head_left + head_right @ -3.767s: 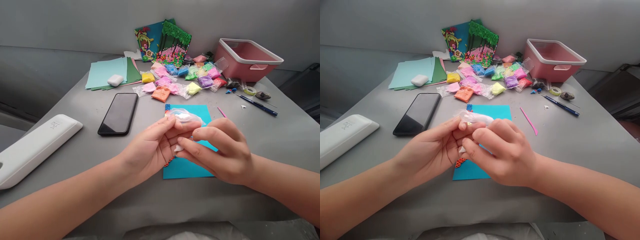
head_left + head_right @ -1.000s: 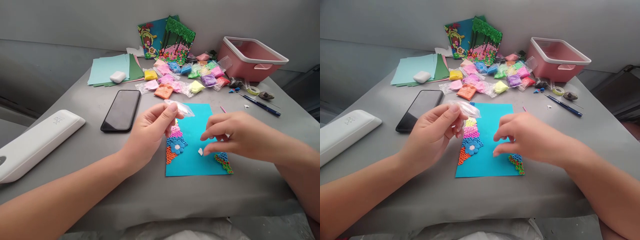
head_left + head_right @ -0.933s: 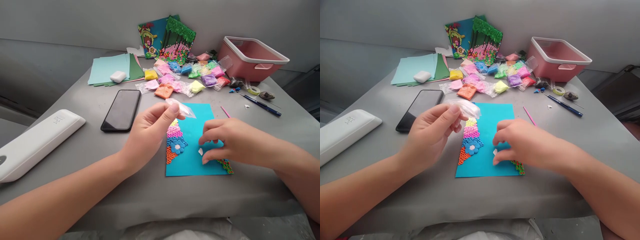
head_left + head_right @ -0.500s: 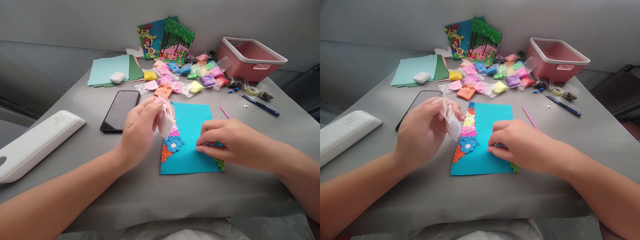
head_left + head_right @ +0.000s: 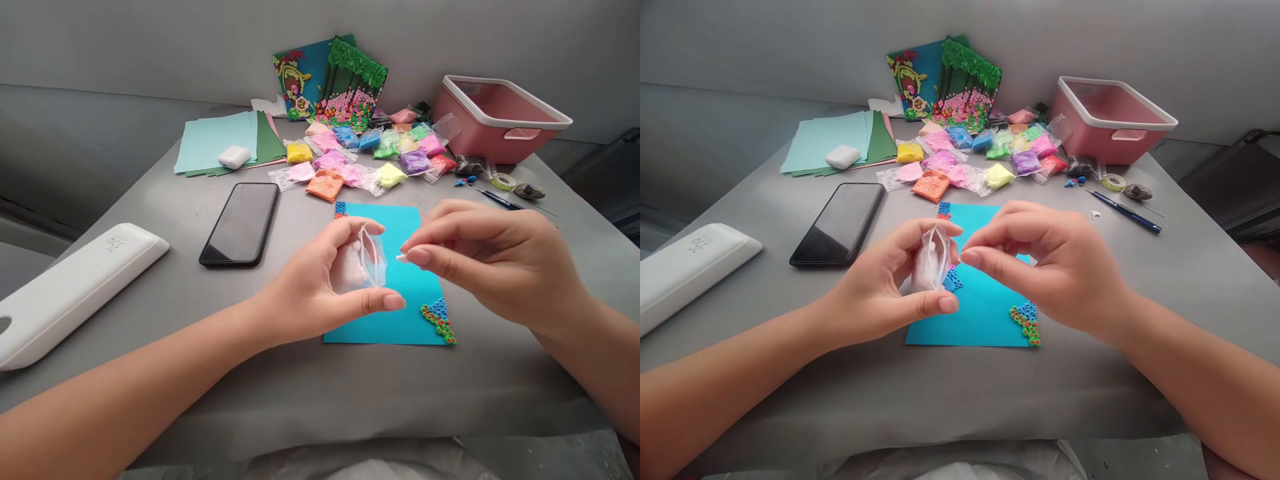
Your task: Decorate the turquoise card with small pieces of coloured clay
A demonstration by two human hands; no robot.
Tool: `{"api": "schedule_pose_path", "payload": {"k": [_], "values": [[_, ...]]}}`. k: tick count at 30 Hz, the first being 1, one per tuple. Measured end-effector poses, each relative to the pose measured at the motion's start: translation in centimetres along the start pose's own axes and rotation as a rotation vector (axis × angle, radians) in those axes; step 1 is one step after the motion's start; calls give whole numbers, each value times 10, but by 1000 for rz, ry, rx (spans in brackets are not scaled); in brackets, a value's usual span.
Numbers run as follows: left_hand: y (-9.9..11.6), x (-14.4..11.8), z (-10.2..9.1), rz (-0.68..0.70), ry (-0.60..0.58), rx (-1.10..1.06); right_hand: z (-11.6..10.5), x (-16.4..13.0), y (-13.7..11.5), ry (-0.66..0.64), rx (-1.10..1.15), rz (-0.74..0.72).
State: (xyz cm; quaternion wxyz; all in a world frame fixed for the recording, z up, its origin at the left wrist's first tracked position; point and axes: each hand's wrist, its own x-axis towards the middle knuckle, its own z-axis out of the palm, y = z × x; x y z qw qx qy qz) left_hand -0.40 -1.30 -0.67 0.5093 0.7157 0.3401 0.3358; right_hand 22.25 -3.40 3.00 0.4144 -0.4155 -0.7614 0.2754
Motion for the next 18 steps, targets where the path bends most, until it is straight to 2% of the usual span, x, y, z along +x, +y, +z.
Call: {"api": "schedule_pose_path", "payload": {"k": [2, 4, 12, 14, 18], "values": [[0, -1, 0, 77, 16, 122, 2, -2, -2, 60, 33, -40], [0, -2, 1, 136, 6, 219, 4, -4, -4, 67, 11, -104], [-5, -3, 8, 282, -36, 341, 18, -14, 1, 73, -235, -279], [-5, -4, 10, 312, -28, 370, 20, -16, 4, 33, -257, -303], [-5, -6, 11, 276, 74, 445, 19, -19, 4, -101, -251, -296]]}}
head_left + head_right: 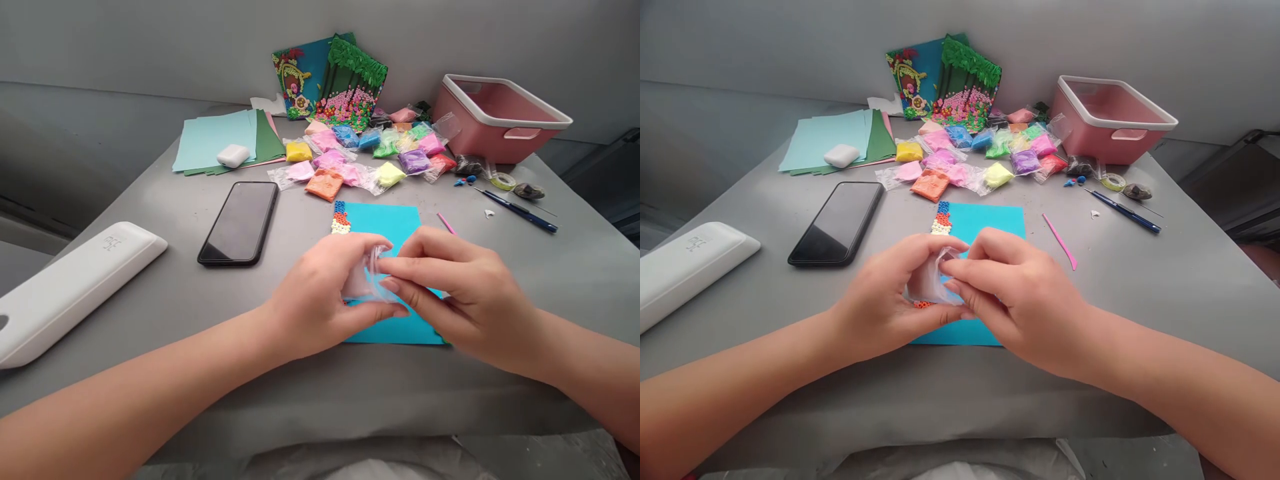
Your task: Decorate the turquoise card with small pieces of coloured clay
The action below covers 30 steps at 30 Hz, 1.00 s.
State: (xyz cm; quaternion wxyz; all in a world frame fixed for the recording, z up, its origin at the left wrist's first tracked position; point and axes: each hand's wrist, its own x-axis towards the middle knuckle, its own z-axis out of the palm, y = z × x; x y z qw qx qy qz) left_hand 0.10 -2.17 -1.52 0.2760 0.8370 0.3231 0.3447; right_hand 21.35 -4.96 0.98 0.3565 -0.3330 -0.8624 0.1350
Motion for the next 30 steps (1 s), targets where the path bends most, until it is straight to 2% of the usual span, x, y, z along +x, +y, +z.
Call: {"api": "schedule_pose_path", "payload": {"k": [4, 6, 9, 12, 15, 17, 20, 26, 30], "values": [[-2, -1, -1, 6, 50, 71, -8, 1, -6, -194, 52, 59], [-2, -1, -1, 9, 74, 91, -10, 2, -7, -244, 49, 82], [0, 0, -3, -68, 112, 97, -11, 3, -4, -163, 81, 162], [2, 1, -5, -177, 133, 89, -8, 3, -1, -66, 168, 320], [1, 0, -4, -194, 134, 63, -2, 4, -1, -74, 216, 429], [0, -1, -3, -144, 117, 12, 2, 5, -2, -89, 159, 434], [-1, -1, 0, -99, 106, -99, 5, 7, -2, -12, 66, 368], [5, 3, -2, -247, 135, -564, -2, 11, 3, 213, 79, 379], [7, 8, -6, -303, 219, -652, -6, 11, 6, 261, 99, 395]]}}
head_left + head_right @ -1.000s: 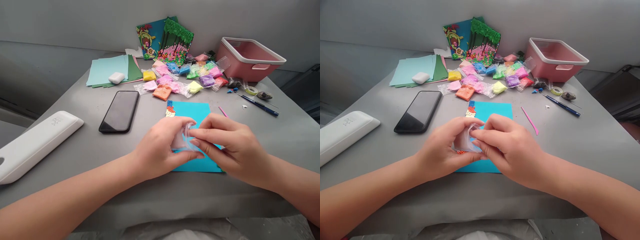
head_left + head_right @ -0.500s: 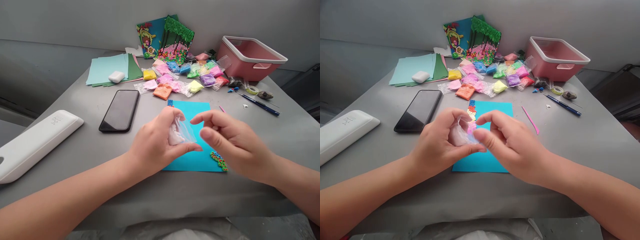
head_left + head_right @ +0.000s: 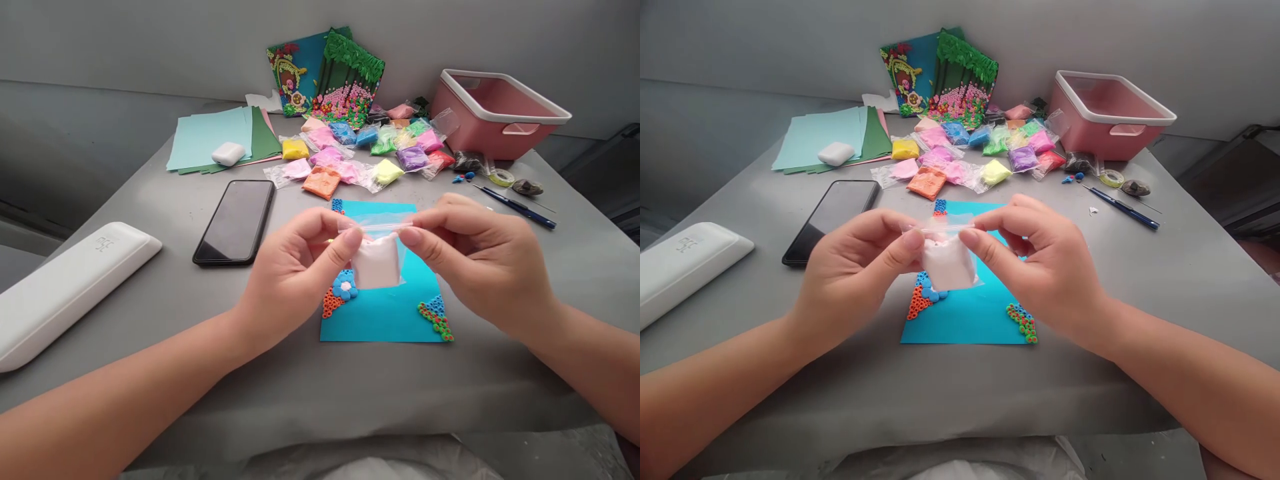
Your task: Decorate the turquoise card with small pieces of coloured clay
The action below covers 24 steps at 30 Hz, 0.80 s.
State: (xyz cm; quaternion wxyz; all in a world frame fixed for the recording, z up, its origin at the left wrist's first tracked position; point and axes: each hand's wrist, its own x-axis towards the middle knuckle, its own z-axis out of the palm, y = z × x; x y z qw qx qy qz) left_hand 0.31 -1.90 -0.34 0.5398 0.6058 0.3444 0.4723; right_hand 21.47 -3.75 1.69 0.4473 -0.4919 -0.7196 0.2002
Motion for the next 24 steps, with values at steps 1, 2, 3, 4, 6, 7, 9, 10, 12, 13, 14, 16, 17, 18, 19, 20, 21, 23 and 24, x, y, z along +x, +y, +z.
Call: {"api": "schedule_pose_path", "payload": {"k": [1, 2, 3, 4, 6, 7, 9, 10, 12, 13, 14, 16, 17, 18, 19, 20, 21, 23, 24], "values": [[0, 1, 0, 1, 8, -5, -1, 0, 0, 2, 5, 8], [1, 1, -1, 1, 14, -8, -1, 0, 1, 1, 12, 18], [0, 1, -1, 2, 17, -9, -1, 0, 1, -1, 21, 31], [0, 1, -1, 3, 17, -11, -1, 1, 1, -4, 30, 45], [0, 0, -2, 2, 20, -14, -2, 1, 2, -4, 49, 68], [0, 0, -2, 1, 24, -13, -2, 2, 3, -1, 57, 72], [0, -1, -2, 9, 33, -14, -2, 2, 3, 10, 64, 65], [1, -1, -1, 16, 39, -14, -2, 2, 4, 17, 64, 54], [4, 0, 0, 36, 48, -11, -2, 2, 4, 28, 65, 34], [5, 0, 0, 50, 55, -5, -2, 1, 4, 26, 72, 30], [6, -1, 1, 66, 62, 5, -1, 0, 4, 16, 86, 33], [7, -1, 2, 100, 70, 37, 0, -2, 3, -18, 116, 40], [7, -2, 2, 114, 66, 54, 1, -3, 2, -33, 128, 38], [6, -3, 3, 122, 59, 70, 1, -3, 1, -41, 134, 30], [5, -4, 2, 123, 50, 86, 2, -4, 0, -43, 134, 16], [4, -5, 2, 120, 37, 102, 2, -5, 0, -47, 130, -1], [3, -6, 1, 119, 21, 121, 3, -5, -1, -54, 125, -18], [1, -8, 0, 134, 1, 165, 4, -6, -1, -73, 111, -55], [1, -8, 0, 152, -1, 192, 5, -6, -1, -79, 103, -77]]}}
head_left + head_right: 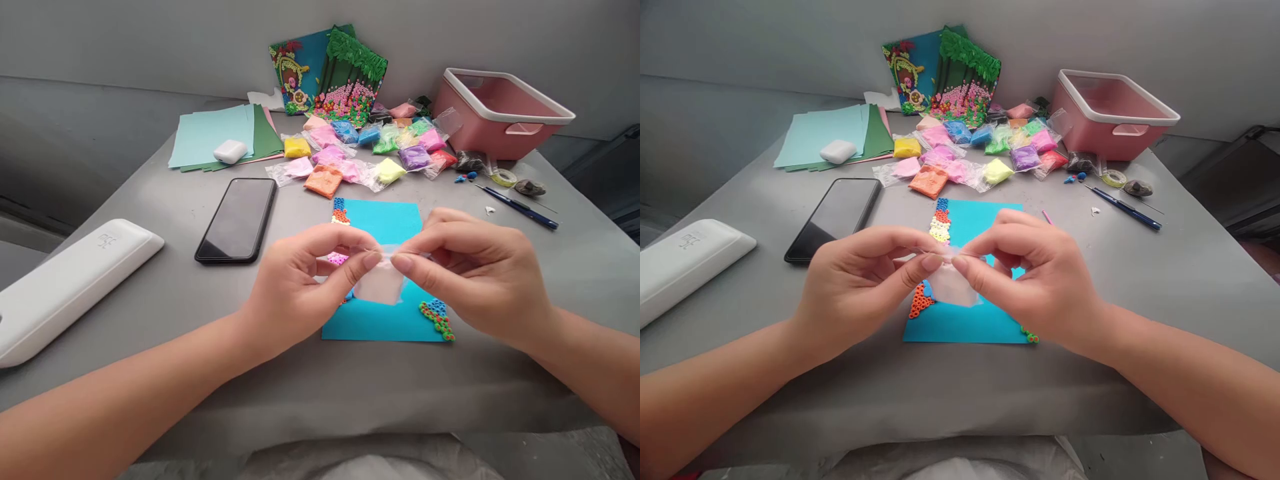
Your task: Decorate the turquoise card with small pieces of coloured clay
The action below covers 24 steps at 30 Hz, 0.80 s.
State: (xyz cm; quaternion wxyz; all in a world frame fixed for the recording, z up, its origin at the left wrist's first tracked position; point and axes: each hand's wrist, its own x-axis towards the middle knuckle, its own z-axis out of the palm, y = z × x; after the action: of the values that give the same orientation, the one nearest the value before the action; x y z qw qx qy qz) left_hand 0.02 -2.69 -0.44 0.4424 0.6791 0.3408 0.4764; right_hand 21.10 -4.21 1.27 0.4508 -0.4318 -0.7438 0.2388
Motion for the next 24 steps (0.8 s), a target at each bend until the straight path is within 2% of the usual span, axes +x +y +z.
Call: {"api": "schedule_pose_path", "payload": {"k": [6, 9, 11, 13, 15, 16, 18, 21, 24], "values": [[3, -1, 2, 142, -24, 218, 3, 0, -3, -30, -79, -105], [1, 0, 1, 143, -63, 231, 2, 1, -4, -44, -110, -99], [-5, 3, -2, 123, -58, 265, -2, 6, 2, -1, -79, -19], [-12, 6, -7, 123, -85, 386, -7, 17, 16, 101, 32, 159], [-20, 9, -12, 171, -235, 556, -14, 32, 39, 280, 285, 332], [-23, 10, -14, 184, -334, 625, -19, 40, 51, 334, 333, 361], [-27, 10, -16, 158, -482, 722, -26, 55, 76, 356, 382, 462], [-27, 9, -16, 37, -571, 781, -33, 68, 101, 465, 412, 534], [-28, 6, -15, -41, -593, 783, -32, 69, 103, 460, 463, 503]]}}
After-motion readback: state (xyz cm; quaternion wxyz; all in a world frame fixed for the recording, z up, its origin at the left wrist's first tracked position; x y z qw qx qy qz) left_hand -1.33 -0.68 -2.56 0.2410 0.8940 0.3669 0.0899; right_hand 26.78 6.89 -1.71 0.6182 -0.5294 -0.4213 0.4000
